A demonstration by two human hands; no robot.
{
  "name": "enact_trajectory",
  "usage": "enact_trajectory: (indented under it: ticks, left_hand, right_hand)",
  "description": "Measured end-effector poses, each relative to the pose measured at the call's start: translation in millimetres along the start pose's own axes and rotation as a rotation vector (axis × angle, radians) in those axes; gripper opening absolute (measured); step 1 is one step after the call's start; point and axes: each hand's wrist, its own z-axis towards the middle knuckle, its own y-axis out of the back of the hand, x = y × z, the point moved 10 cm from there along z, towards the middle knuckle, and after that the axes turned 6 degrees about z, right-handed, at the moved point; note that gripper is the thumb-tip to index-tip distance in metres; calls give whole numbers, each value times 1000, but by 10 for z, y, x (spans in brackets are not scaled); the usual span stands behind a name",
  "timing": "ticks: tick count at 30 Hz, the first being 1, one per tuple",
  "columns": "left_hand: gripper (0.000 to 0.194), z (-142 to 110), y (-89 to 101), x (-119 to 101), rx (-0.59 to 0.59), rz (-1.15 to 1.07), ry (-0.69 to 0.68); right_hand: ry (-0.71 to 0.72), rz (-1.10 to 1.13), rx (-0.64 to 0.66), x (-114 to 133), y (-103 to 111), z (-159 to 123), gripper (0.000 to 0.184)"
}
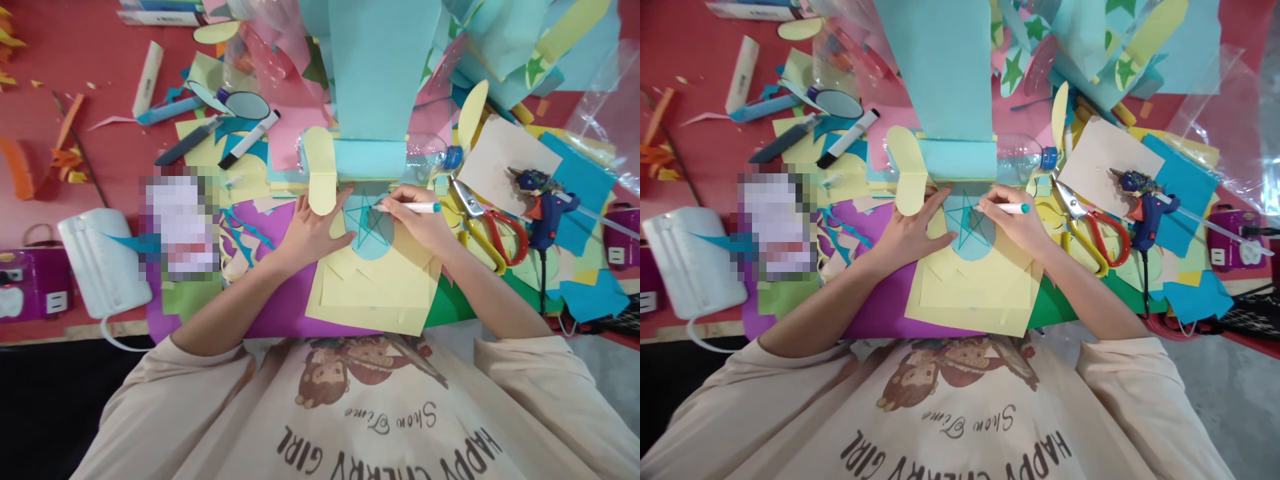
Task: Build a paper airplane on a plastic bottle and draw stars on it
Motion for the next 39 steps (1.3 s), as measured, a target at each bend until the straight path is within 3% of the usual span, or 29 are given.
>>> enact_trajectory:
  ticks: [6, 17, 21, 24, 31, 39]
  left_hand:
    - [70, -2, -8, 9, 7, -6, 8]
    - [70, -2, -9, 12, 0, 2, 11]
    - [71, -4, -7, 14, 1, -5, 12]
    - [72, -3, -9, 6, 16, -5, 8]
    - [71, -1, -3, 5, 7, -23, -3]
    - [71, -4, -20, 6, 15, -10, -1]
  right_hand:
    - [26, -27, 38, 58, -32, -4, 25]
    - [-94, -23, 92, -16, -85, -12, 21]
    - [-120, 33, 52, -56, -50, -3, 19]
    - [-93, 59, 2, -47, -6, 2, 19]
    - [36, -23, 31, 60, -35, -15, 26]
    - [-35, -18, 80, 43, -76, -24, 25]
